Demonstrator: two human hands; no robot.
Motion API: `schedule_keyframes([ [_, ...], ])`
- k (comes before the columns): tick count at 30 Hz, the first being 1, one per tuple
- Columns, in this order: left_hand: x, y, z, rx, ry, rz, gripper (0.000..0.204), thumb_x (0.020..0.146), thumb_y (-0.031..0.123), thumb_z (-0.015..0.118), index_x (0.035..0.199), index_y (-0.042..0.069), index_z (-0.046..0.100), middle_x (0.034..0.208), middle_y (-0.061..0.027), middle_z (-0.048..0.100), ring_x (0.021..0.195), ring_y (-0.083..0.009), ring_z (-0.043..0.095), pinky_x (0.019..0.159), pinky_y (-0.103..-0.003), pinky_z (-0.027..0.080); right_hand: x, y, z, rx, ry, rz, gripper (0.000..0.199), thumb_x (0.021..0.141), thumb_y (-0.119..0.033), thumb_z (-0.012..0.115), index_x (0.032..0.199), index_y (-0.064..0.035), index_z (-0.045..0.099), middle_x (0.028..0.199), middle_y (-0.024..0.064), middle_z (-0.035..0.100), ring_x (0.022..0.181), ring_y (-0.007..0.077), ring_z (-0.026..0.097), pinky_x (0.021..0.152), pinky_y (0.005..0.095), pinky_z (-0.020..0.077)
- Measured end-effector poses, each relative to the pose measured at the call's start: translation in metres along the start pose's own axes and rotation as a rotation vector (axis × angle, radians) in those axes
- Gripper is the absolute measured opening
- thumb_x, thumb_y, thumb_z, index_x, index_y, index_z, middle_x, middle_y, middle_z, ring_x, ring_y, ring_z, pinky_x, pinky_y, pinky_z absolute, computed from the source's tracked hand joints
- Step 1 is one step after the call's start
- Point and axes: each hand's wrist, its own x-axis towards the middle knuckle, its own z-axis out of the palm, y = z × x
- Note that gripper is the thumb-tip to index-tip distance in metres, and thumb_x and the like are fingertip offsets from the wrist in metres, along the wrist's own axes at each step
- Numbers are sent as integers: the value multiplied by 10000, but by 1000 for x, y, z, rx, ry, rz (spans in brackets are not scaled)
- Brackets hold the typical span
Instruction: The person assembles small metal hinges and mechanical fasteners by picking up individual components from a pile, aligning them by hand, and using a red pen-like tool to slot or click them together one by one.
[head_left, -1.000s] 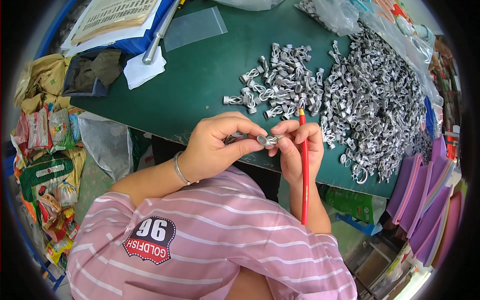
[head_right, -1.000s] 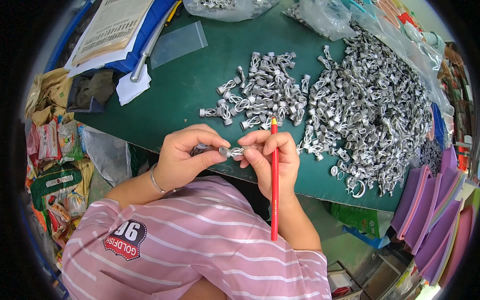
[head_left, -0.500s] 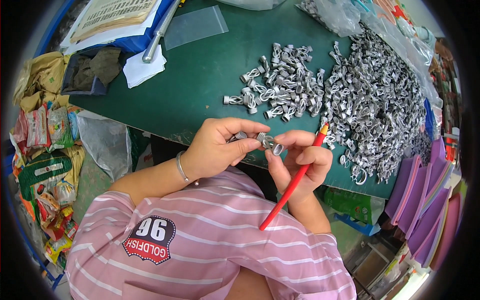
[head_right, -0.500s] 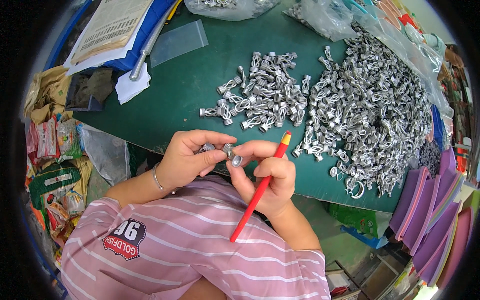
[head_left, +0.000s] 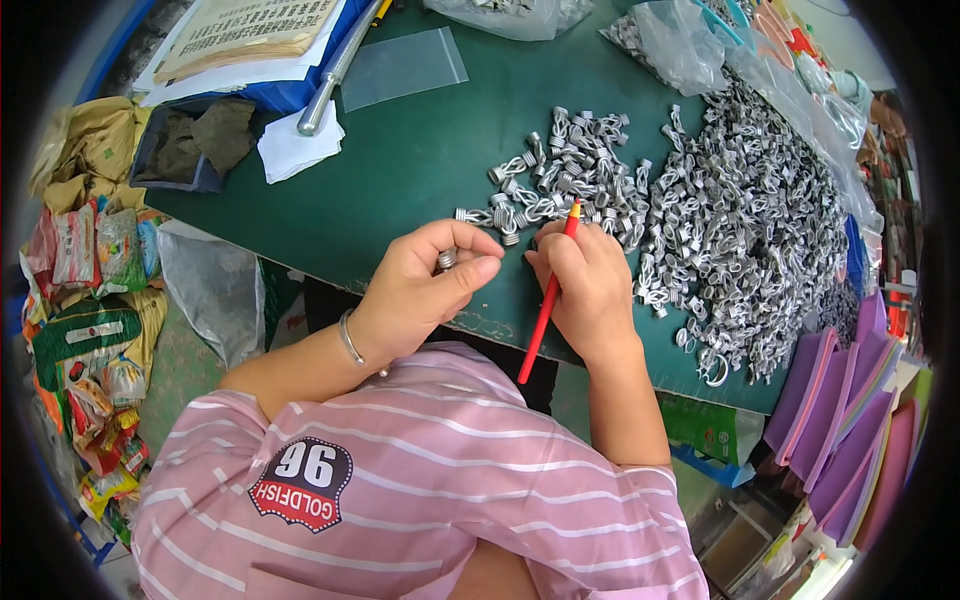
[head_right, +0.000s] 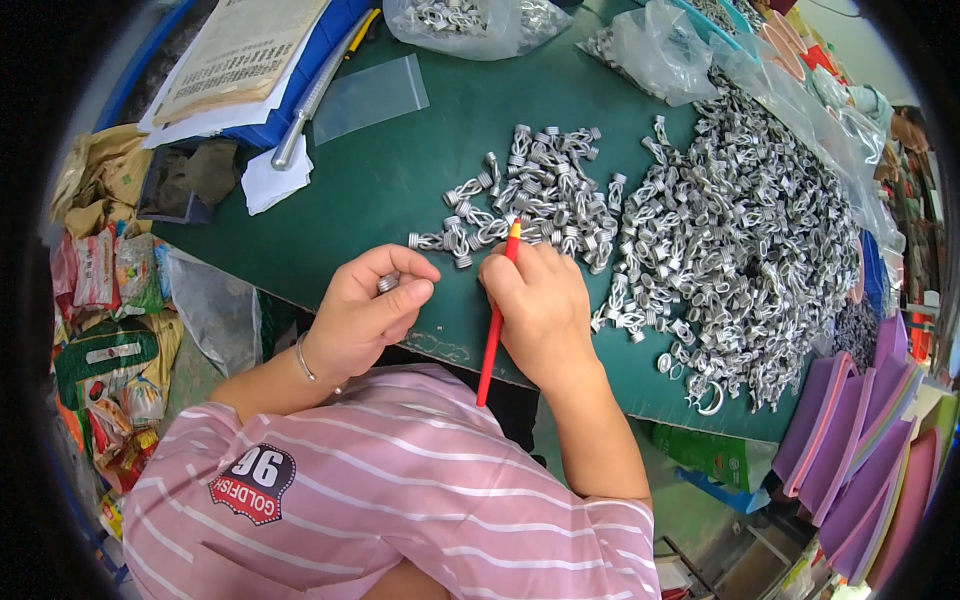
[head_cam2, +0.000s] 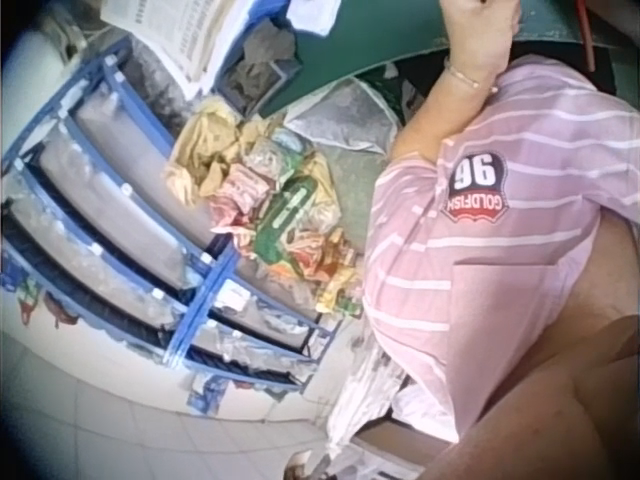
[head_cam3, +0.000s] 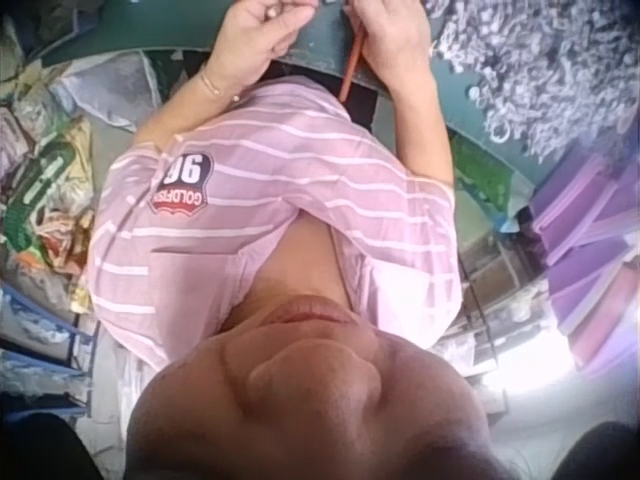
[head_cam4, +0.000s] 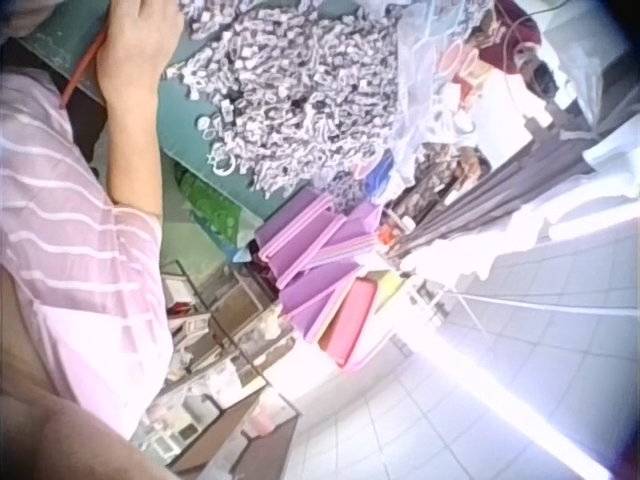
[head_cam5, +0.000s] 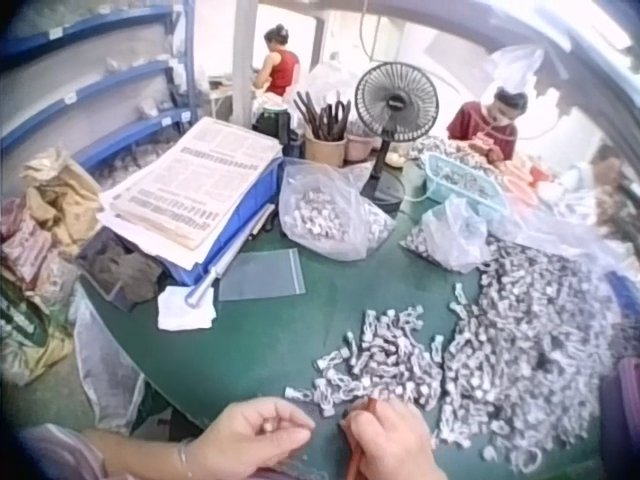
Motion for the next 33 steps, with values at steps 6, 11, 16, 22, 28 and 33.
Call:
schedule_keyframes([
  [6, 3, -5, 4, 321, -19, 133, 216, 832, 56, 563, 1038, 13, 513, 676, 25, 478, 570, -17, 430, 488, -155, 346, -4, -5, -12, 131, 192, 128, 287, 600, 102, 622, 779, -59, 466, 766, 83, 548, 609, 217, 560, 496, 298, 439],
  [11, 2, -2, 11, 477, -79, 214, 261, 765, 32, 644, 1010, 16, 555, 738, 16, 539, 656, -33, 473, 599, -174, 383, -19, -19, -13, 1179, 330, 412, 281, 765, 121, 533, 855, -48, 327, 927, 145, 495, 671, 155, 584, 576, 258, 532],
  [16, 4, -4, 6, 539, -80, 522, 210, 705, 2, 687, 902, 20, 614, 784, -28, 560, 653, -67, 490, 582, -191, 385, -27, -19, -2, 1362, 302, 413, 261, 772, 124, 535, 826, -48, 347, 931, 160, 510, 745, 187, 593, 642, 272, 531],
  [22, 0, 1, 11, 562, -121, 606, 239, 681, -21, 696, 904, 18, 621, 800, -38, 572, 646, -79, 507, 574, -200, 394, -34, -19, 9, 1074, 349, 243, 301, 733, 131, 594, 808, -38, 357, 943, 185, 523, 838, 229, 593, 726, 320, 520],
  [28, 1, -5, 7, 577, -81, 574, 218, 750, 0, 644, 964, 0, 607, 770, -46, 585, 600, -60, 485, 532, -187, 382, -35, -23, 1, 917, 426, 183, 356, 694, 111, 648, 825, -43, 354, 949, 213, 536, 760, 194, 578, 634, 278, 517],
  [33, -1, -7, 8, 249, -123, 216, 203, 851, 45, 539, 1041, -17, 571, 744, -50, 599, 510, -33, 428, 441, -154, 324, -27, -34, -7, 782, 388, 70, 389, 672, 111, 669, 818, -45, 344, 926, 210, 543, 788, 215, 598, 611, 277, 530],
])
